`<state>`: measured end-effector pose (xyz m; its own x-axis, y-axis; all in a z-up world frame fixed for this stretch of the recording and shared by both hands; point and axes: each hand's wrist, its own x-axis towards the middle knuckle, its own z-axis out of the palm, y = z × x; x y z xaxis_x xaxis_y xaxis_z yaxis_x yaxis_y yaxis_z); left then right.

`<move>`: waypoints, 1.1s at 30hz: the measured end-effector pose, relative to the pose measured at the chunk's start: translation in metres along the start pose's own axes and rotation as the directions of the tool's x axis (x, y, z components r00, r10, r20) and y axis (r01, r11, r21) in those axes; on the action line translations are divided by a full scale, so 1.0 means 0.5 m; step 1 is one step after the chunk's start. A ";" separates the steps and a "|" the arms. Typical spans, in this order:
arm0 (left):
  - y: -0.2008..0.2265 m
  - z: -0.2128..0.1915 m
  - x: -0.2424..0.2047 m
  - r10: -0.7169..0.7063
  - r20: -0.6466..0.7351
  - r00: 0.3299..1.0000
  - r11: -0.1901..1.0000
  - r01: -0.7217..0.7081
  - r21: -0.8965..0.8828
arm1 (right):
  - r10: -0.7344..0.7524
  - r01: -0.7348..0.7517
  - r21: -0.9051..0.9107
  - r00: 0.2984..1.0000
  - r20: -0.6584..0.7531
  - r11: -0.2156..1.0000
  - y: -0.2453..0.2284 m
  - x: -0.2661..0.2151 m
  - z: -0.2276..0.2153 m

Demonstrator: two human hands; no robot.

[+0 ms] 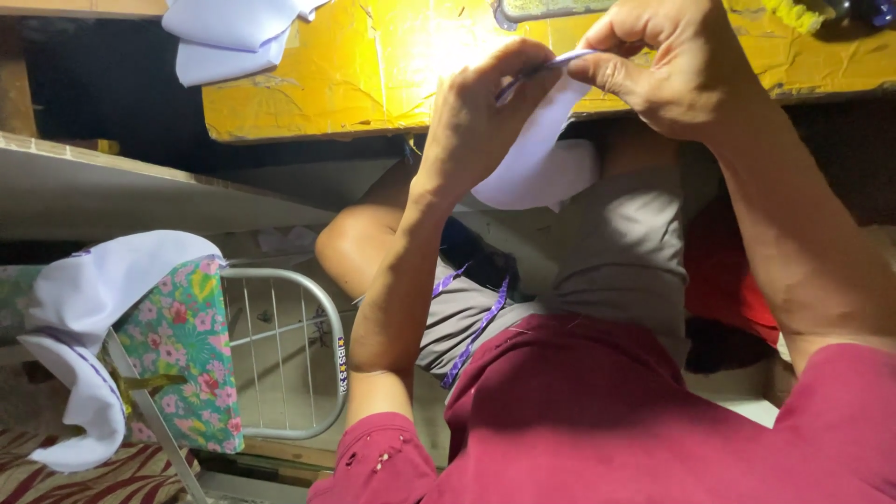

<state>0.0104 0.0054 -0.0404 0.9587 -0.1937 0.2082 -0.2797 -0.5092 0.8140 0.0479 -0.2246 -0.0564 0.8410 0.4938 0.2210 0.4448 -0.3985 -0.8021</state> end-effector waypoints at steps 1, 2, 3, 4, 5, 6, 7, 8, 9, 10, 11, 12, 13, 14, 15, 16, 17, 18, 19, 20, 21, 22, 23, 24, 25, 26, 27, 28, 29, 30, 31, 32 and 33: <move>0.000 -0.001 0.001 0.011 -0.011 1.000 0.999 -0.011 -0.035 | -0.019 0.019 0.030 1.000 -0.007 0.999 0.007 0.003 0.002; 0.001 -0.002 0.004 0.022 -0.022 1.000 0.997 -0.023 -0.069 | -0.037 0.038 0.060 0.999 -0.016 0.997 0.014 0.005 0.004; -0.011 0.001 0.005 0.024 -0.020 1.000 0.997 -0.025 -0.068 | -0.038 0.039 0.059 0.999 -0.018 0.998 0.018 0.007 0.012; -0.023 0.004 0.004 0.061 -0.031 0.998 0.995 -0.064 -0.081 | -0.002 0.008 0.257 1.000 -0.023 0.966 0.023 0.009 0.022; -0.035 0.006 0.002 0.099 -0.041 0.994 0.990 -0.102 -0.094 | 0.034 -0.022 0.444 0.999 -0.020 0.896 0.027 0.011 0.032; -0.024 0.002 0.003 0.096 -0.041 0.995 0.991 -0.100 -0.093 | 0.034 -0.023 0.446 0.999 -0.018 0.895 0.020 0.010 0.031; -0.012 -0.001 0.004 0.047 0.019 0.999 0.995 -0.045 -0.089 | 0.043 -0.035 0.352 0.999 -0.014 0.935 0.012 0.010 0.029; 0.000 -0.005 0.002 -0.007 0.078 0.997 0.997 0.013 -0.081 | 0.052 -0.049 0.256 0.999 -0.008 0.965 0.005 0.008 0.029; 0.000 -0.004 0.005 -0.013 0.078 0.997 0.997 0.019 -0.080 | 0.054 -0.051 0.261 0.999 -0.004 0.964 0.005 0.011 0.033; 0.000 -0.003 0.011 -0.002 0.062 0.998 0.995 0.009 -0.098 | 0.000 0.004 0.259 1.000 -0.016 0.966 0.005 0.015 0.034; 0.002 -0.002 0.017 0.008 0.046 0.999 0.993 -0.002 -0.116 | -0.054 0.059 0.257 0.998 -0.028 0.965 0.004 0.019 0.035; -0.012 -0.002 0.020 0.011 0.043 0.999 0.994 -0.006 -0.114 | -0.058 0.063 0.256 0.998 -0.029 0.965 0.009 0.022 0.042; -0.025 -0.001 0.024 0.040 -0.002 0.999 0.993 -0.040 -0.113 | -0.051 0.058 0.375 0.998 -0.026 0.925 0.013 0.025 0.048; -0.039 0.001 0.027 0.069 -0.047 0.997 0.991 -0.074 -0.110 | -0.045 0.050 0.490 0.999 -0.022 0.870 0.018 0.027 0.054; -0.038 -0.003 0.027 0.072 -0.048 0.996 0.991 -0.077 -0.108 | -0.048 0.054 0.489 0.999 -0.024 0.871 0.036 0.021 0.076; -0.036 -0.006 0.028 0.063 -0.041 0.997 0.980 -0.070 -0.186 | 0.027 -0.038 0.550 0.999 0.028 0.834 0.055 0.014 0.096; -0.035 -0.009 0.030 0.055 -0.033 0.998 0.963 -0.061 -0.263 | 0.099 -0.131 0.604 0.991 0.085 0.786 0.073 0.008 0.117; -0.039 -0.010 0.032 0.057 -0.033 0.998 0.963 -0.064 -0.261 | 0.097 -0.128 0.604 0.992 0.084 0.787 0.057 0.007 0.117; -0.043 -0.011 0.035 0.082 -0.034 0.996 0.952 -0.088 -0.292 | 0.089 -0.119 0.607 0.993 0.079 0.786 0.040 0.006 0.117; -0.047 -0.014 0.038 0.107 -0.035 0.994 0.940 -0.113 -0.322 | 0.080 -0.109 0.610 0.994 0.074 0.785 0.023 0.006 0.117; -0.049 -0.014 0.040 0.109 -0.036 0.993 0.941 -0.115 -0.320 | 0.078 -0.106 0.610 0.994 0.072 0.785 0.015 0.002 0.113; -0.052 -0.014 0.042 0.092 -0.082 0.992 0.946 -0.113 -0.304 | 0.148 -0.155 0.546 0.987 0.057 0.824 0.007 -0.001 0.108; -0.055 -0.014 0.045 0.076 -0.129 0.989 0.951 -0.111 -0.288 | 0.217 -0.207 0.479 0.976 0.036 0.853 -0.001 -0.005 0.104; -0.043 -0.015 0.048 0.078 -0.130 0.988 0.951 -0.113 -0.287 | 0.216 -0.205 0.478 0.976 0.034 0.854 -0.006 -0.010 0.099; -0.031 -0.016 0.052 0.018 -0.166 0.986 0.961 -0.063 -0.270 | 0.167 -0.153 0.371 0.986 -0.008 0.916 -0.011 -0.015 0.094; -0.020 -0.018 0.057 -0.041 -0.205 0.978 0.967 -0.013 -0.254 | 0.112 -0.098 0.254 0.993 -0.043 0.962 -0.016 -0.018 0.088; -0.027 -0.019 0.059 -0.038 -0.208 0.977 0.967 -0.016 -0.254 | 0.109 -0.095 0.253 0.993 -0.043 0.963 -0.061 -0.028 0.068; -0.034 -0.020 0.060 0.022 -0.176 0.984 0.935 -0.082 -0.344 | 0.191 -0.174 0.197 0.979 -0.069 0.965 -0.105 -0.040 0.049; -0.040 -0.020 0.061 0.085 -0.149 0.985 0.890 -0.143 -0.433 | 0.269 -0.254 0.143 0.958 -0.098 0.957 -0.149 -0.051 0.029; -0.038 -0.017 0.069 0.087 -0.148 0.985 0.889 -0.144 -0.435 | 0.270 -0.255 0.141 0.958 -0.100 0.957 -0.147 -0.052 0.024; -0.036 -0.013 0.077 0.030 -0.157 0.987 0.872 -0.103 -0.479 | 0.184 -0.186 0.004 0.965 -0.186 0.982 -0.145 -0.054 0.019; -0.032 -0.008 0.085 -0.025 -0.163 0.986 0.849 -0.065 -0.525 | 0.084 -0.124 -0.142 0.963 -0.257 0.982 -0.144 -0.057 0.013; -0.058 0.003 0.105 -0.022 -0.161 0.987 0.847 -0.067 -0.528 | 0.084 -0.126 -0.146 0.962 -0.260 0.981 -0.113 -0.045 0.021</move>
<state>0.0691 0.0086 -0.0541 0.9604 -0.0446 0.2751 -0.2742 0.0243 0.9614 0.0006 -0.2052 -0.0220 0.9266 0.2404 0.2891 0.3758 -0.5656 -0.7341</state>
